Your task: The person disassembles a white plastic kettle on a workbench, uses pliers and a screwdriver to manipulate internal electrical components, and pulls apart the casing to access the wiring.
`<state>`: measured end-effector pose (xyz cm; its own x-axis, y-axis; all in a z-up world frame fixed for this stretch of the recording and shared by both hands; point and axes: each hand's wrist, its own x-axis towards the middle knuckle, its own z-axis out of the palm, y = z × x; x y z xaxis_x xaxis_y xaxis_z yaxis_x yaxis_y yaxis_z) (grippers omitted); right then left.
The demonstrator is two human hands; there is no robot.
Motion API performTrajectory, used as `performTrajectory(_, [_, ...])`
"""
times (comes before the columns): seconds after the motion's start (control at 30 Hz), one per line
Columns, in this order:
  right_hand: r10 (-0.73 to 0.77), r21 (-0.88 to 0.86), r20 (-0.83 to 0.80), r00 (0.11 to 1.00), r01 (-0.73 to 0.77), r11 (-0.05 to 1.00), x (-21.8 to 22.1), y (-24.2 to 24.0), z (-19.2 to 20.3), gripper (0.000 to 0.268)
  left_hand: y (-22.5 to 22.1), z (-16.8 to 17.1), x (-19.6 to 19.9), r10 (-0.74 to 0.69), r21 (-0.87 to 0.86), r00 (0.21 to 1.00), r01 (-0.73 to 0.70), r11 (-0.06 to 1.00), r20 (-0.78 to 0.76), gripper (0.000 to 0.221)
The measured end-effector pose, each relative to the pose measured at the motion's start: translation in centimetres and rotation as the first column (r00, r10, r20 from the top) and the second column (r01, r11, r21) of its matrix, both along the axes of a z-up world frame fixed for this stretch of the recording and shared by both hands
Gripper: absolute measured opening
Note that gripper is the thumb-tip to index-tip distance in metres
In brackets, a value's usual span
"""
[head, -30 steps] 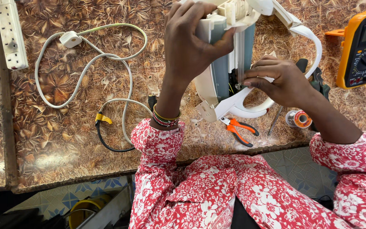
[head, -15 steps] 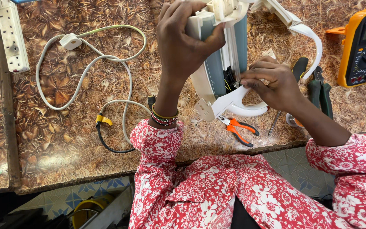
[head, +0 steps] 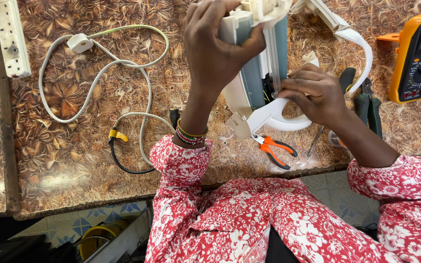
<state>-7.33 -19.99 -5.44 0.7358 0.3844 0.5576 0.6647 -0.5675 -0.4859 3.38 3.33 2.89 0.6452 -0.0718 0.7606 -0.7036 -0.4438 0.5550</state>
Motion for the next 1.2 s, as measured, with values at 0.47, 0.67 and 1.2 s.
performTrajectory(0.47, [-0.146,-0.202,0.167,0.975,0.179,0.963,-1.3,1.3,1.1,0.014,-0.3,0.4,-0.6,0.046,-0.004,0.999,-0.046,0.999,-0.005,0.031])
performTrajectory(0.67, [-0.166,-0.110,0.170,0.971,0.186,0.976,-1.2,2.5,1.8,0.013,-0.2,0.1,-0.6,0.087,0.005,0.996,-0.087,0.996,0.005,0.032])
performTrajectory(1.2, [-0.261,0.088,0.052,0.964,0.256,0.963,-0.8,3.2,0.0,0.018,-0.9,0.2,-0.5,0.142,0.006,0.990,-0.142,0.990,0.008,0.033])
